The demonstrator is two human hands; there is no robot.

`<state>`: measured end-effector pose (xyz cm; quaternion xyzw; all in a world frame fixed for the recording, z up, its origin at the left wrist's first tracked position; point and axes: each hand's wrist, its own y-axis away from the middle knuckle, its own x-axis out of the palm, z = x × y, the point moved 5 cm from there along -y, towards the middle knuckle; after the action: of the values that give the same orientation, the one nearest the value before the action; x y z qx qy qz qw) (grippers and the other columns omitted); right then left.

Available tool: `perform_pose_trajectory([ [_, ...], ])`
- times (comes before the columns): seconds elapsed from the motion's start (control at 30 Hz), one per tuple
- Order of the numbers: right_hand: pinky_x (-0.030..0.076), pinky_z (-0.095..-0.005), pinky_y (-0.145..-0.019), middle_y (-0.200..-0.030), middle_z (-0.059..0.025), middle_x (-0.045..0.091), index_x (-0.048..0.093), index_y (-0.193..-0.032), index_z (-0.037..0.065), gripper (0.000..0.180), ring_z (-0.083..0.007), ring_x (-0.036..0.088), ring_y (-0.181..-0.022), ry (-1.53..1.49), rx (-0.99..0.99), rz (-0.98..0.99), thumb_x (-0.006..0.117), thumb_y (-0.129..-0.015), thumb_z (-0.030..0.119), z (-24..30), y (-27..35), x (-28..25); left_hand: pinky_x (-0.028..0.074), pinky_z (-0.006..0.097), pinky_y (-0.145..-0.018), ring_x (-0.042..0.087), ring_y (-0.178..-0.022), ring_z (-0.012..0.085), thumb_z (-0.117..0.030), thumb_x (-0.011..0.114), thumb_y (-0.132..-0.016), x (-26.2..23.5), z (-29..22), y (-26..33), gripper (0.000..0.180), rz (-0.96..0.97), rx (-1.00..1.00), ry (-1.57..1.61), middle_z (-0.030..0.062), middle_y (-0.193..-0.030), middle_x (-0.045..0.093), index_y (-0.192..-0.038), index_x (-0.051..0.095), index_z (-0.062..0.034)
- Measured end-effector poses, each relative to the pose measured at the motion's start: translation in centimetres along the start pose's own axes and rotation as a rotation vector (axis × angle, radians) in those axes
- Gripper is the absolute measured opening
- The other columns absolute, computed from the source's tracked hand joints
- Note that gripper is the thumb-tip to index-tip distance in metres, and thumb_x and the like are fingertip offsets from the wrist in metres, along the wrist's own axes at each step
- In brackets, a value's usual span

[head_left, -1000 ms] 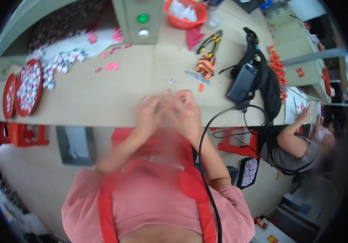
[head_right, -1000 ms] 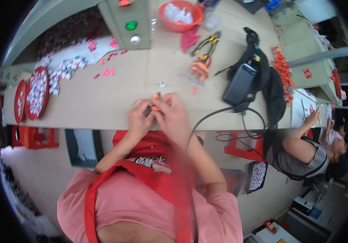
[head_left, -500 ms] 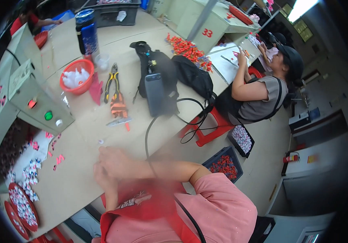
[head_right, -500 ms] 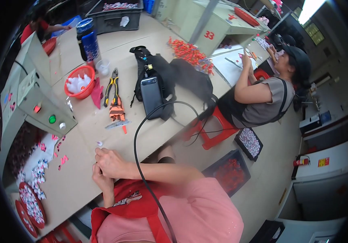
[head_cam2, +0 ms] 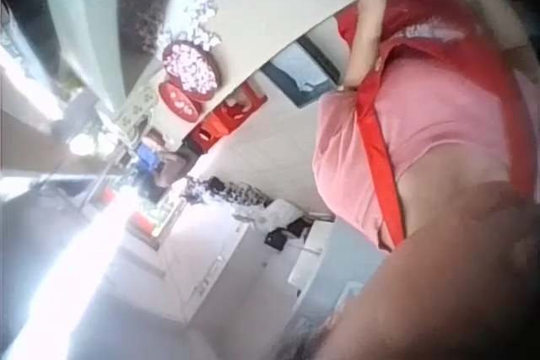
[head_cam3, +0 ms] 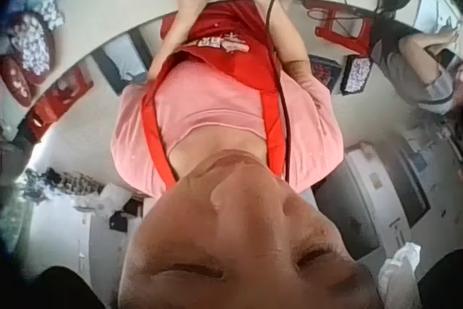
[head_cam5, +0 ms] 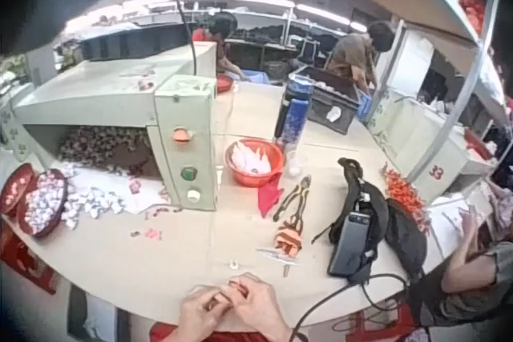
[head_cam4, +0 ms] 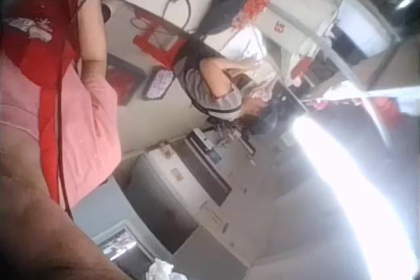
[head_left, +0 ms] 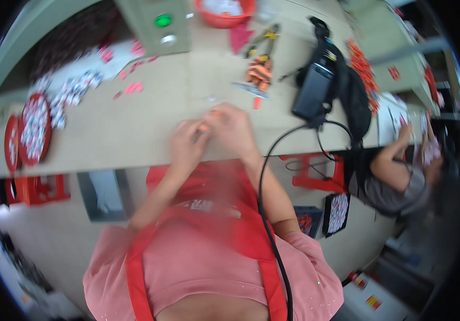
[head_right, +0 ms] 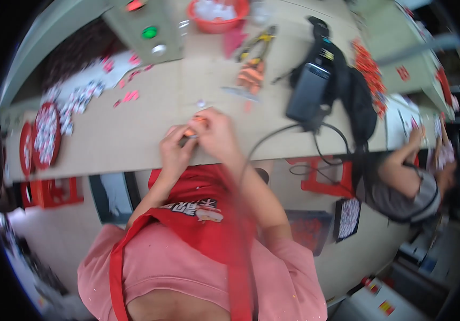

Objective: The person glues small plastic decorative parts onto toy figurines by hand, using a glue bottle to apply adhesive.

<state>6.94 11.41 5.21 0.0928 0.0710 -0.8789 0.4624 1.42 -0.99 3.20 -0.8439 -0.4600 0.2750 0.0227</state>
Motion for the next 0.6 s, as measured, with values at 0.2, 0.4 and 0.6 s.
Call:
perform_pose_trajectory([
  [0.2, 0.050, -0.0286, -0.069, -0.091, -0.0115, 0.062, 0.068, -0.097, -0.001, 0.016, -0.0191, 0.063, -0.076, -0.048, 0.030, 0.057, 0.064, -0.083, 0.005, -1.2, 0.4, -2.0, 0.049, 0.034, -0.072, 0.061, -0.082, 0.0226, -0.003, 0.074, -0.071, -0.6, 0.2, -0.2, 0.026, -0.052, -0.040, 0.032, 0.0083, -0.087, 0.068, -0.097, 0.069, -0.0053],
  [0.4, 0.053, -0.0302, -0.074, -0.098, -0.0101, 0.057, 0.068, -0.107, 0.003, 0.024, -0.0185, 0.064, -0.080, -0.088, -0.060, -0.028, 0.063, -0.083, 0.001, 1.2, 2.0, -2.6, 0.049, 0.035, -0.071, 0.060, -0.080, 0.0243, -0.003, 0.074, -0.072, -0.8, -0.4, -0.3, 0.026, -0.049, 0.021, 0.037, 0.0090, -0.088, 0.068, -0.097, 0.069, -0.0053],
  [0.6, 0.050, -0.0347, -0.070, -0.088, -0.0111, 0.055, 0.065, -0.098, 0.004, 0.024, -0.0271, 0.059, -0.082, 0.519, -0.488, -0.126, 0.070, -0.074, 0.005, 3.0, 3.7, 1.4, 0.048, 0.042, -0.072, 0.060, -0.083, 0.0333, -0.005, 0.068, -0.073, -0.5, 0.6, 0.7, 0.023, -0.054, 0.043, 0.007, 0.0145, -0.089, 0.067, -0.096, 0.066, -0.0014],
])
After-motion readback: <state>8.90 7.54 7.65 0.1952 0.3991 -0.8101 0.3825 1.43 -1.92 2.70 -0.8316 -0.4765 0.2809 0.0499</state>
